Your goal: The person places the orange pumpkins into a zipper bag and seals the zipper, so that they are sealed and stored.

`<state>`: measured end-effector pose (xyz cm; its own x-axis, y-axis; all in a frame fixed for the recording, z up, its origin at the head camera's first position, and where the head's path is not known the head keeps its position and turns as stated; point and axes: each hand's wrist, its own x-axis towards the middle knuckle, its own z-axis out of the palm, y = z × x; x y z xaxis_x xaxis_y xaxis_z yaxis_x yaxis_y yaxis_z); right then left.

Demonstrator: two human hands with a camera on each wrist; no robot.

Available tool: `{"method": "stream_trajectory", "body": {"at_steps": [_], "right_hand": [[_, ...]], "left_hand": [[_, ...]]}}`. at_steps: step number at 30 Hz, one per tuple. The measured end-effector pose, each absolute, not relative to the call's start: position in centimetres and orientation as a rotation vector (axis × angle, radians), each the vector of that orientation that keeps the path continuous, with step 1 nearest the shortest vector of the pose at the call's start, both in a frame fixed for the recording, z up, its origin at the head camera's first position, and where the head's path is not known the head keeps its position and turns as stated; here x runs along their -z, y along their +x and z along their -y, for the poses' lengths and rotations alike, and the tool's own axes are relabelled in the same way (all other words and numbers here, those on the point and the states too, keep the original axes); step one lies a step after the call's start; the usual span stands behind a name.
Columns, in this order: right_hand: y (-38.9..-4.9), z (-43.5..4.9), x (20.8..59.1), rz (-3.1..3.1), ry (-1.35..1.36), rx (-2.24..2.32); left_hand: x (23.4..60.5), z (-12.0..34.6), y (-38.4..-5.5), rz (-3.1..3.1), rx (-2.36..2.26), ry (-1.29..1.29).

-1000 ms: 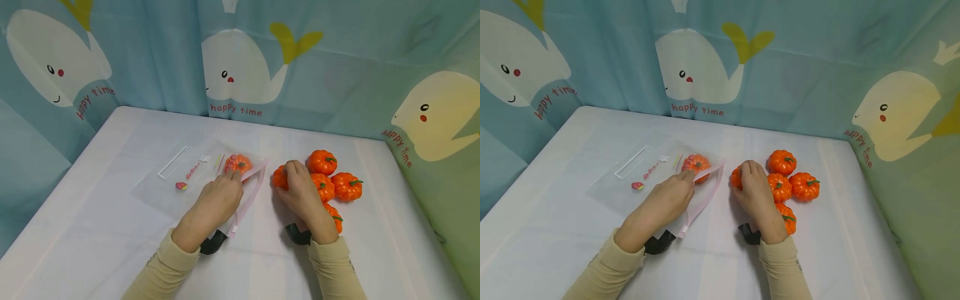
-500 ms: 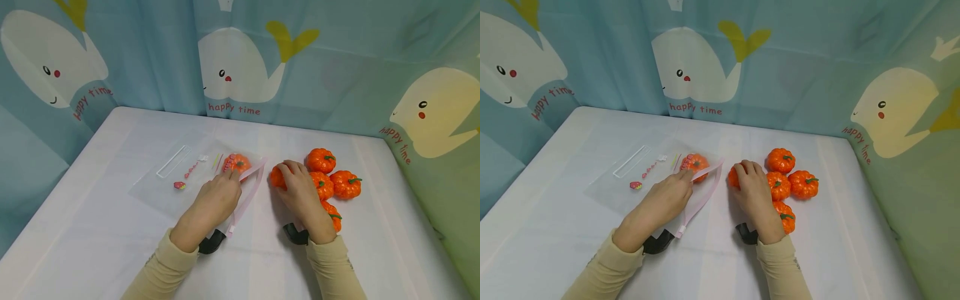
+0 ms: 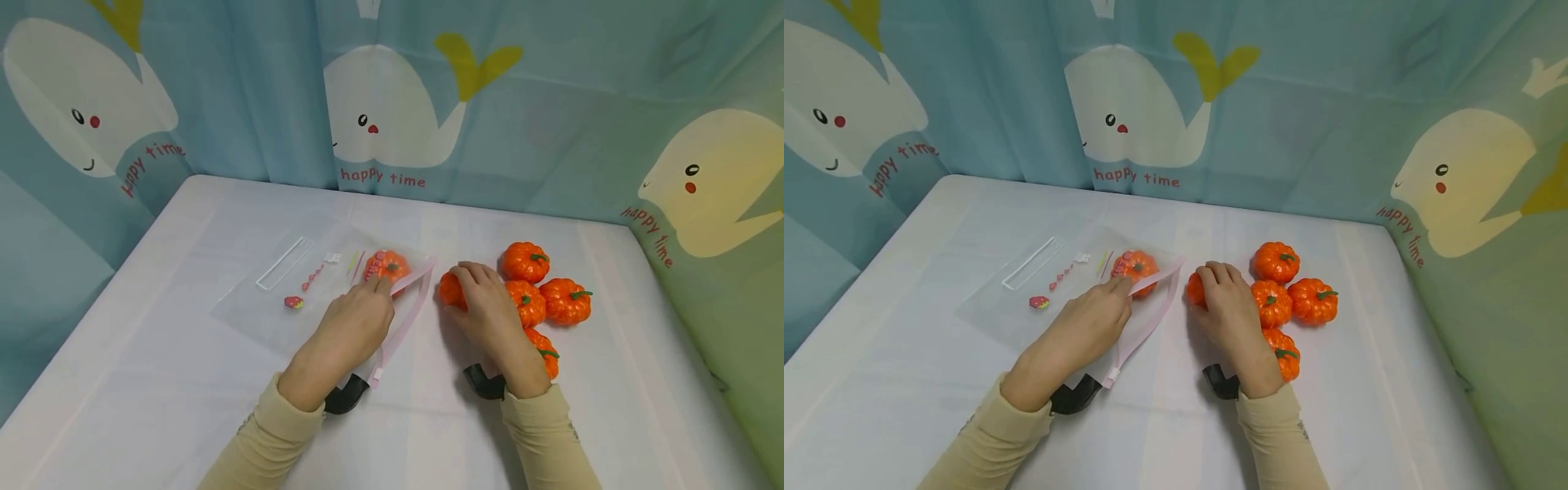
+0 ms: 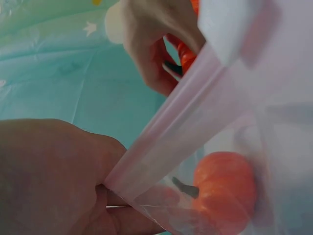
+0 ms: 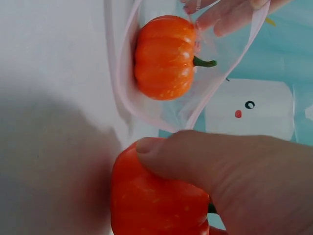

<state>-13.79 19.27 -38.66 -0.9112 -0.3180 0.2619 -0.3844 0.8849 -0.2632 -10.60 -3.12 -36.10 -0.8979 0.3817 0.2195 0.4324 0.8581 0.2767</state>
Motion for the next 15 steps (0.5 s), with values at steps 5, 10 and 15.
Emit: {"method": "stream_trajectory", "body": {"at_steps": [5,10,15], "right_hand": [[-13.5,-18.9,38.1,2.842,0.604,-0.462],[-13.1,-18.6,37.7,2.797,0.69,-0.452],[-12.8,-18.3,37.4,2.732,0.791,-0.415]], "left_hand": [[36.0,3.2,-10.5,2.893,0.496,-0.617],[35.9,3.2,-10.5,2.901,0.499,-0.61],[35.9,3.3,-10.5,2.909,0.504,-0.606]]}}
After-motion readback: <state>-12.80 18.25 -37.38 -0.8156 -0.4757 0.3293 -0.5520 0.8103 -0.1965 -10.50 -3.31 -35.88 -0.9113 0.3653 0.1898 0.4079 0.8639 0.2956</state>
